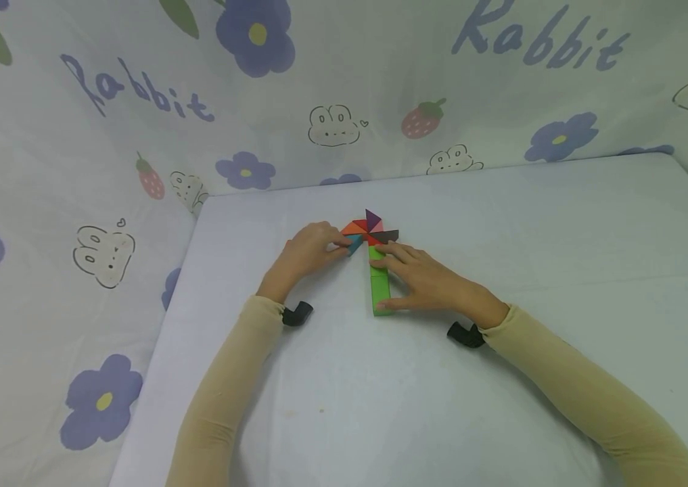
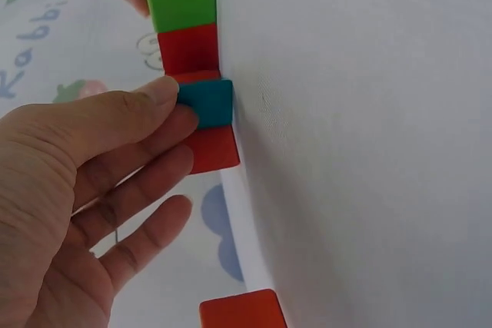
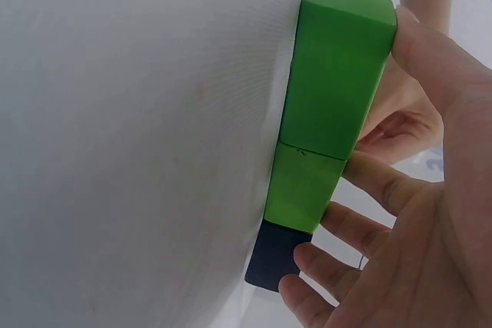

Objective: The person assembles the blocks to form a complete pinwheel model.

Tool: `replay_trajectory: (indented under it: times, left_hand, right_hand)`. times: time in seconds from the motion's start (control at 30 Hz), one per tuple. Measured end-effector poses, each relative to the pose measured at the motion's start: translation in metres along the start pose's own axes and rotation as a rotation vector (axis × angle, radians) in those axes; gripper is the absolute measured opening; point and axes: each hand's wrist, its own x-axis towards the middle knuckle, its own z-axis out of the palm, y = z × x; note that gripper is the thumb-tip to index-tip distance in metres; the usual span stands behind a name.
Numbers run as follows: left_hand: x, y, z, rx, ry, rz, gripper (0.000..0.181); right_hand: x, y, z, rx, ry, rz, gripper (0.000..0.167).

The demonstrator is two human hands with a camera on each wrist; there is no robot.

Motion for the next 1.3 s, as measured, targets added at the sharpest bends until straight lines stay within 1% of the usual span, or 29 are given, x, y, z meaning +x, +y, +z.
replay_trajectory:
  times: [0.13, 0.27, 0.37, 0.57, 0.8, 1.13, 1.3]
  left_hand:
    - [0.0001, 0.0007, 0.0011, 0.015, -0.004, 0.011, 0.026]
    - [0.0004, 0.0007, 0.0014, 0.037, -0.004, 0.038, 0.027]
    - [0.0004, 0.0010, 0.0012, 0.037, 0.000, 0.053, 0.028]
    - [0.0000, 0.0032, 0.0007, 0.023, 0.007, 0.048, 0.029]
    - [0.0007, 0.0031, 0.0020, 0.022, 0.031, 0.078, 0.028]
    - [-0.0004, 0.0032, 0.0017, 0.013, 0.011, 0.049, 0.029]
    - [-0.0005, 0.0046, 0.0007, 0.010, 0.010, 0.045, 0.029]
  right_hand:
    - [-0.0001, -0.0002, -0.0001, 0.004, -0.002, -0.001, 0.080]
    - [-0.0003, -0.0009, -0.0006, 0.003, -0.004, -0.002, 0.080]
    - [-0.0005, -0.0017, -0.0016, 0.004, -0.004, -0.007, 0.079]
    - [-0.0005, -0.0023, -0.0028, 0.003, -0.003, -0.014, 0.079]
    - [-0.0003, -0.0009, -0.0020, 0.000, 0.000, -0.017, 0.079]
    - [-0.0004, -0.0012, -0.0022, 0.011, 0.001, -0.020, 0.079]
    - [0.0000, -0.0018, -0.0024, 0.005, 0.004, -0.023, 0.079]
